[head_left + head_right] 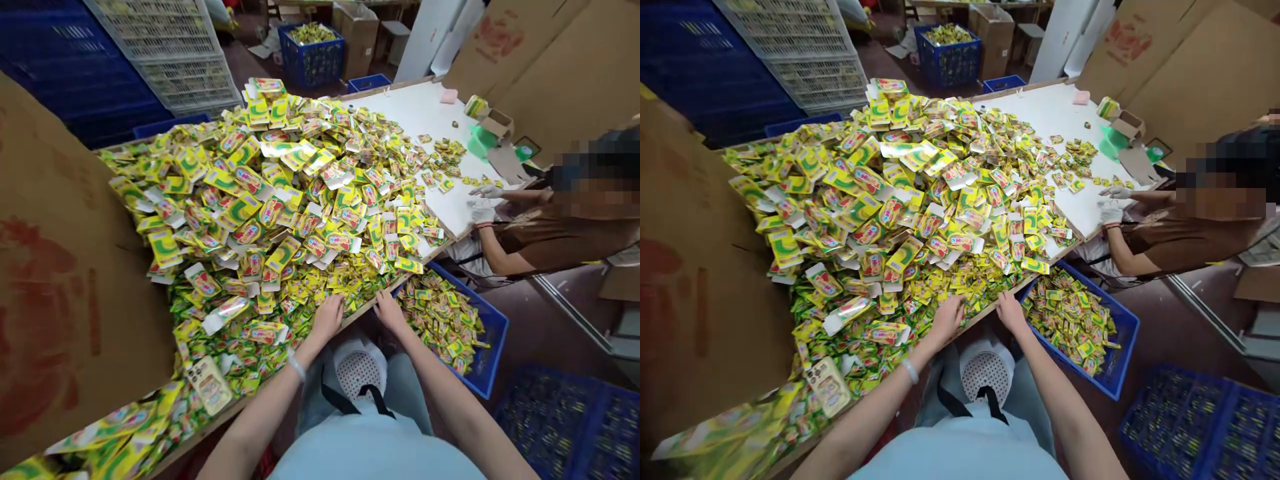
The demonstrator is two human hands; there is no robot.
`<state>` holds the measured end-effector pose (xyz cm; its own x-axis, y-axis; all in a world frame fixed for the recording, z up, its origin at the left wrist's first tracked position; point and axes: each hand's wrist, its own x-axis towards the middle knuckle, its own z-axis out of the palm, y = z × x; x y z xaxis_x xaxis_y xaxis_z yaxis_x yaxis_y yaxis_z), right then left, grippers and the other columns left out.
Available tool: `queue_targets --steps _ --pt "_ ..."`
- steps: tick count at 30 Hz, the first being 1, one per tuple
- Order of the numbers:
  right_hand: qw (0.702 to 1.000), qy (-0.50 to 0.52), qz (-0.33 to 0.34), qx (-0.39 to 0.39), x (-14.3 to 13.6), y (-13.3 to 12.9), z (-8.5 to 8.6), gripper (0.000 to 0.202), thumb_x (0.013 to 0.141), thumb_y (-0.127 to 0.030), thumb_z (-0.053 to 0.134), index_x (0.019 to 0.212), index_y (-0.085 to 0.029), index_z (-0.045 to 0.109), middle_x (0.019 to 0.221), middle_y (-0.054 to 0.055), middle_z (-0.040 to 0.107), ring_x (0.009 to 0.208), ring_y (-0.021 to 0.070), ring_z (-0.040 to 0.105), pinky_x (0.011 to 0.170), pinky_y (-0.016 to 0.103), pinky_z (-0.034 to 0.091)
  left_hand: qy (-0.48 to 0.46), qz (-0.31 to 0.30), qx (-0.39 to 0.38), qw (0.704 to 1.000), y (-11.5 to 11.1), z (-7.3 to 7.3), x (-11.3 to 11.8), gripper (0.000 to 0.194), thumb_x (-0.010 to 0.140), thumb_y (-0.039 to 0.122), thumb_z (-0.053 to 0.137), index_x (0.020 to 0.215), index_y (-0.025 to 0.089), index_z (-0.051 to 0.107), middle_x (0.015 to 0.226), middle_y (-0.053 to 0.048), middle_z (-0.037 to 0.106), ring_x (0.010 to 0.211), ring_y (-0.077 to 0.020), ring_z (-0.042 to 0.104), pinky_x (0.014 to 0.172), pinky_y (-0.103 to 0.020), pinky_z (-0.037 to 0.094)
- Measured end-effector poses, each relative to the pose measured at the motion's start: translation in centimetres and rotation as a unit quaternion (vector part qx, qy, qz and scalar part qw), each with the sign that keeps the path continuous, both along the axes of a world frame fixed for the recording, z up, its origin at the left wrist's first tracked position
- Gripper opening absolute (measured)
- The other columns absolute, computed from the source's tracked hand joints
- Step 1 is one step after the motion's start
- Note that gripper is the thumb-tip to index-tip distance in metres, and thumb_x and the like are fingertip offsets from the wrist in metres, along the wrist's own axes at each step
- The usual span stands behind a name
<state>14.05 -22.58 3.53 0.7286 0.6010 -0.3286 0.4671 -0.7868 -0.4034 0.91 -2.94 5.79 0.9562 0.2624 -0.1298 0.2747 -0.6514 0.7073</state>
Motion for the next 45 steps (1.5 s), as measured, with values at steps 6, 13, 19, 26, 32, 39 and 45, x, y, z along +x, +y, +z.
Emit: queue_targets --steps 6,13,19,26,32,39,45 --pt "0.994 0.023 0.086 0.068 4.7 0.7 -3.6 0.008 0.088 -0.015 0.056 0.089 -0.019 0.063 0.104 0.012 0.059 0.104 0.0258 0.053 0.087 0.034 0.045 0.018 0.098 0.109 0.989 -3.7 -3.1 8.9 0.038 0.092 0.022 0.054 0.127 0.009 0.053 0.123 -0.022 0.059 0.116 -0.0355 0.053 0.096 -0.051 0.043" --pt "0.949 0.077 -0.037 0.303 6.1 -3.7 -6.1 0.036 0.094 -0.046 0.049 0.071 -0.019 0.057 0.084 0.006 0.059 0.082 0.0193 0.056 0.077 0.03 0.047 -0.004 0.118 0.131 0.984 -3.7 -4.5 8.7 0.016 0.085 0.014 0.063 0.1 0.015 0.065 0.113 -0.017 0.063 0.11 -0.0347 0.056 0.095 -0.05 0.043" --pt "0.863 0.139 -0.137 0.467 3.2 -1.7 -7.7 0.044 0.084 -0.058 0.061 0.065 -0.019 0.06 0.098 0.009 0.065 0.099 0.0223 0.06 0.085 0.033 0.048 -0.091 0.117 0.052 0.988 -3.8 -5.1 6.8 0.014 0.093 0.027 0.056 0.095 0.02 0.067 0.092 -0.006 0.072 0.086 -0.0221 0.065 0.081 -0.035 0.05" --pt "0.752 0.267 -0.145 0.585 -0.3 0.8 -9.1 0.036 0.076 -0.045 0.076 0.061 -0.019 0.057 0.079 0.002 0.062 0.081 0.0161 0.059 0.081 0.03 0.051 -0.17 0.152 -0.171 0.958 -5.9 -7.3 4.4 0.035 0.095 0.044 0.049 0.085 0.016 0.066 0.073 -0.003 0.066 0.063 -0.0143 0.058 0.058 -0.023 0.044" --pt "0.709 0.347 -0.127 0.601 -2.8 -1.3 -8.4 0.039 0.069 -0.042 0.082 0.097 -0.024 0.061 0.09 0.0 0.069 0.081 0.016 0.068 0.078 0.033 0.057 -0.222 0.183 -0.261 0.921 -9.0 -8.6 1.8 0.031 0.082 0.047 0.067 0.082 0.016 0.065 0.075 -0.003 0.065 0.069 -0.0159 0.06 0.065 -0.026 0.047" --pt "0.731 0.347 -0.109 0.577 -0.6 -5.0 -7.3 0.038 0.067 -0.046 0.083 0.09 -0.019 0.07 0.073 0.002 0.072 0.058 0.0176 0.067 0.058 0.032 0.06 -0.249 0.013 -0.006 0.968 -8.2 -3.3 4.2 0.031 0.097 0.037 0.046 0.097 0.019 0.071 0.101 -0.01 0.066 0.099 -0.0227 0.06 0.088 -0.036 0.048" --pt "0.741 0.295 -0.14 0.587 3.7 -8.5 -9.1 0.043 0.067 -0.053 0.081 0.086 -0.016 0.069 0.052 -0.001 0.063 0.04 0.0123 0.054 0.035 0.021 0.044 -0.086 -0.239 0.284 0.925 -4.6 2.2 19.8 0.03 0.076 0.017 0.072 0.106 0.018 0.066 0.119 -0.012 0.063 0.119 -0.0288 0.05 0.103 -0.043 0.037"
